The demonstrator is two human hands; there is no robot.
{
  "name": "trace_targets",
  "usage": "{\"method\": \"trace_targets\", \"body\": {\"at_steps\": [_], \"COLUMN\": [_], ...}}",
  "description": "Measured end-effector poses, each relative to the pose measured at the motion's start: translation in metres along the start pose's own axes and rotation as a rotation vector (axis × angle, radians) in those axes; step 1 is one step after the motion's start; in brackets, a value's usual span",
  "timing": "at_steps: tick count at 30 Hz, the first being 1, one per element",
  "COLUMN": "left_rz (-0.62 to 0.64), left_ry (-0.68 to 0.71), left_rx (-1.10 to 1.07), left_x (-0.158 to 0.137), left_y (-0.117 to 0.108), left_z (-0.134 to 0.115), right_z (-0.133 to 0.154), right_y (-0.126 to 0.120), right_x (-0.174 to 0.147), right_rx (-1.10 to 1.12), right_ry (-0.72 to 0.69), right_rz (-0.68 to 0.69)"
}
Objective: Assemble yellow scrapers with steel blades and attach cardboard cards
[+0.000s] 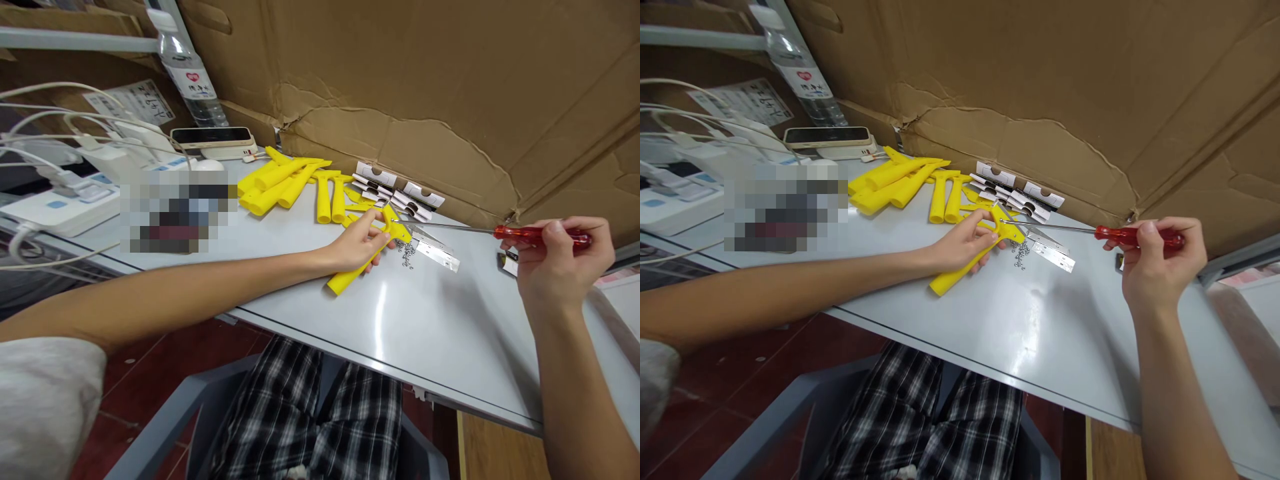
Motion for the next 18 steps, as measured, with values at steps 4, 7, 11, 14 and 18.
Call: {"method": "trace_targets", "body": {"at_steps": [4,7,11,14,18], "left_rz": [0.004,0.007,0.000,-0.003,0.005], "left_ry": [-0.002,0.001,-0.008,-0.019,-0.006], "left_rx": [0.005,0.001,-0.004,0.000,0.005], "left_x": [-0.0003,-0.0002,0.0000,0.0000,0.0003], "left_y": [-0.0003,-0.0003,-0.0001,0.0001,0.0001], "left_z": [-0.0001,0.0005,0.0005,0.0001,0.0004], "right_z": [0.0003,0.0004,-0.0002,-0.0005,-0.0009], "right_y": [0.0020,0.0023,0.0005,-0.0005,-0.0004], "right_x": [-0.0010,-0.0015,-0.0006,0.0002,0.0002], "right_rx": [-0.014,-0.003,0.018,0.027,0.016], "right_ry": [-0.014,-0.022,-0.028,-0.033,-0.026], "right_rz": [0.021,0.030,0.024,0.019,0.018]}}
Point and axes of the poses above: each hand's wrist, its own x-axis towards the middle knuckle, its own y-axis out of the palm, z = x × y, the point moved 3 cm from there along x, towards the middle knuckle, and after that the axes turned 3 degrees about z, right-handed, at the moved point
